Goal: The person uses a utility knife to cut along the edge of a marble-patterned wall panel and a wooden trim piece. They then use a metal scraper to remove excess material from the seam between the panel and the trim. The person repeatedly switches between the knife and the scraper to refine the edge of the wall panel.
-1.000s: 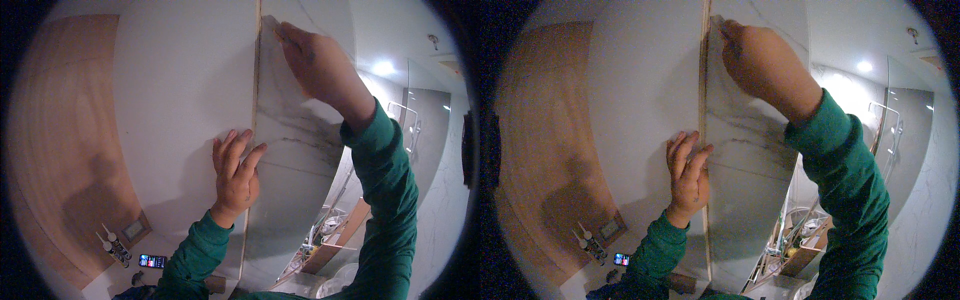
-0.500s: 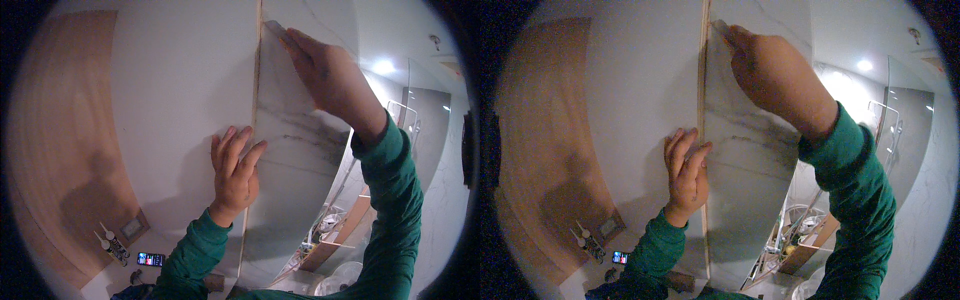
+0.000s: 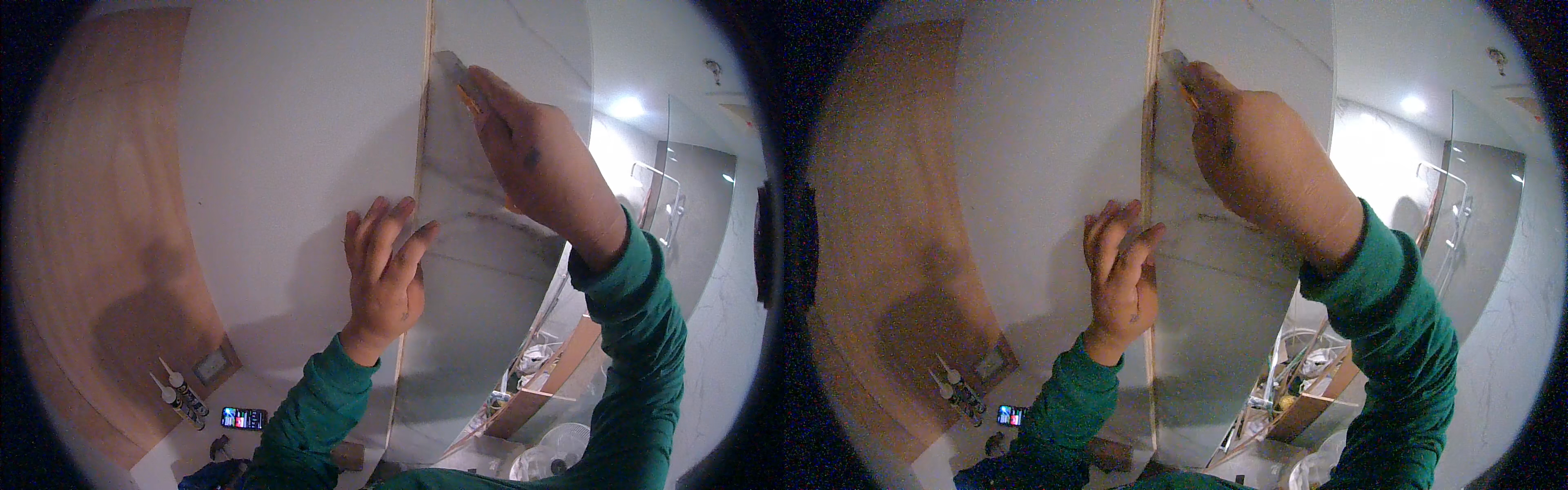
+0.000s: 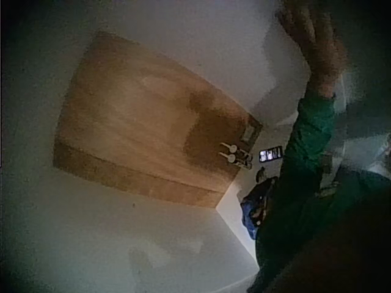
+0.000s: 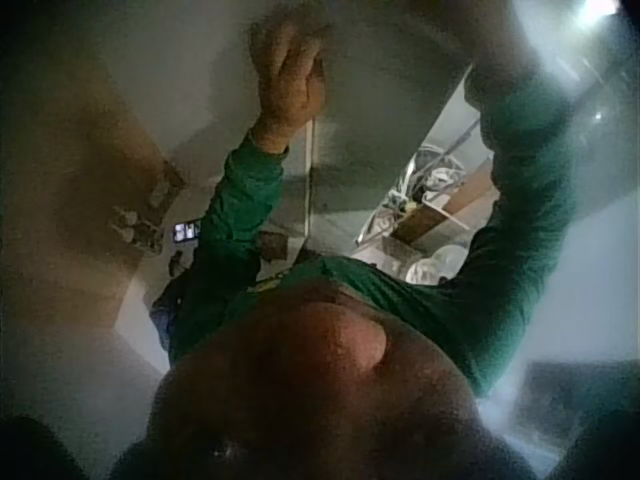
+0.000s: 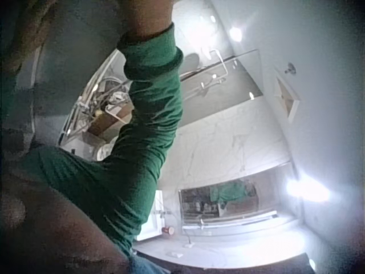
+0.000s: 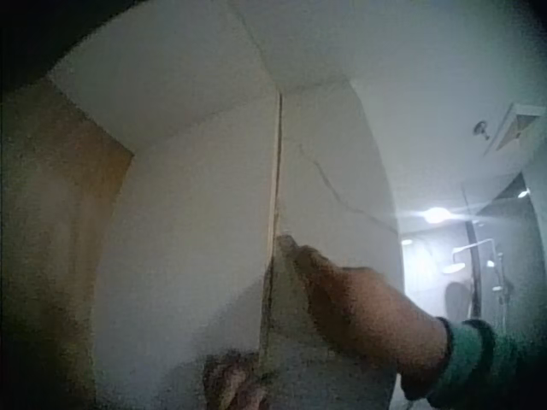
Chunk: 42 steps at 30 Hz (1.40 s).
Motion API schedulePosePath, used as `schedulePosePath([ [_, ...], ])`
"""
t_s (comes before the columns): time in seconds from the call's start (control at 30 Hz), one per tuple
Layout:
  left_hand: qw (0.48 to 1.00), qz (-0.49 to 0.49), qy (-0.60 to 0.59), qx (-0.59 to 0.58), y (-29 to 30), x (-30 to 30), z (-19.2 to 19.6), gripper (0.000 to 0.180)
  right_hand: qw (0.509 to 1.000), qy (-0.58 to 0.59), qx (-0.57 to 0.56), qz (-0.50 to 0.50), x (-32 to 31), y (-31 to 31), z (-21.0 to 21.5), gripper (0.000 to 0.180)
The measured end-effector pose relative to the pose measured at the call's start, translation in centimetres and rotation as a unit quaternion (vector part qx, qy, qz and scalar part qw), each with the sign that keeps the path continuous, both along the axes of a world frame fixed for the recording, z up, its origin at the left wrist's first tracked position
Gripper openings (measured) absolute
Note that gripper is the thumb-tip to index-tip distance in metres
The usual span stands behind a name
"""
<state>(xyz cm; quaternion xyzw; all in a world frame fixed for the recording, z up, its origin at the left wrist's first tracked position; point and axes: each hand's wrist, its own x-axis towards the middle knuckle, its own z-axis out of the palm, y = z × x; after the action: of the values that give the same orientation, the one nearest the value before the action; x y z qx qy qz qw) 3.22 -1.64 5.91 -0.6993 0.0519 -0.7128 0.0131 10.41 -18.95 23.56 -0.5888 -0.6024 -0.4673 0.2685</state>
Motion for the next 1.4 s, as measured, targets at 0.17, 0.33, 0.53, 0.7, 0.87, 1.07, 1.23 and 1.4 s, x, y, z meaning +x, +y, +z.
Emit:
schedulePosePath([
  [0.17,1.000,0.001,0.001,-0.003,-0.2,0.1,0.0,0.050,1.000,-0.016,0.000,0.000,0.5,0.5,-0.4,0.042],
  [0.33,1.000,0.001,-0.002,-0.003,0.0,0.1,-0.1,0.049,1.000,-0.008,-0.008,-0.002,0.2,0.5,-0.5,0.042],
  [0.53,1.000,0.003,-0.010,0.006,0.4,0.3,-0.1,0.046,0.998,0.001,0.047,0.031,0.1,0.1,-0.2,0.040],
  [0.7,1.000,0.000,-0.008,0.007,0.1,0.1,0.0,0.043,0.987,-0.124,0.106,0.003,2.0,0.5,2.7,0.033],
  [0.87,1.000,-0.007,-0.013,0.011,0.2,0.2,0.0,0.042,0.983,-0.164,0.065,-0.056,2.2,0.1,5.1,0.034],
  [1.07,1.000,-0.004,-0.022,0.021,0.5,0.4,0.1,0.045,0.989,-0.032,-0.024,-0.145,-1.6,-0.5,6.3,0.048],
  [1.23,0.999,-0.021,-0.022,0.026,0.3,0.4,0.3,0.045,0.966,-0.050,-0.162,-0.196,-2.1,-2.3,9.1,0.048],
  [1.4,0.999,-0.020,-0.014,0.026,0.0,0.3,0.5,0.044,0.989,-0.049,-0.026,-0.138,-0.3,-1.7,6.1,0.038],
])
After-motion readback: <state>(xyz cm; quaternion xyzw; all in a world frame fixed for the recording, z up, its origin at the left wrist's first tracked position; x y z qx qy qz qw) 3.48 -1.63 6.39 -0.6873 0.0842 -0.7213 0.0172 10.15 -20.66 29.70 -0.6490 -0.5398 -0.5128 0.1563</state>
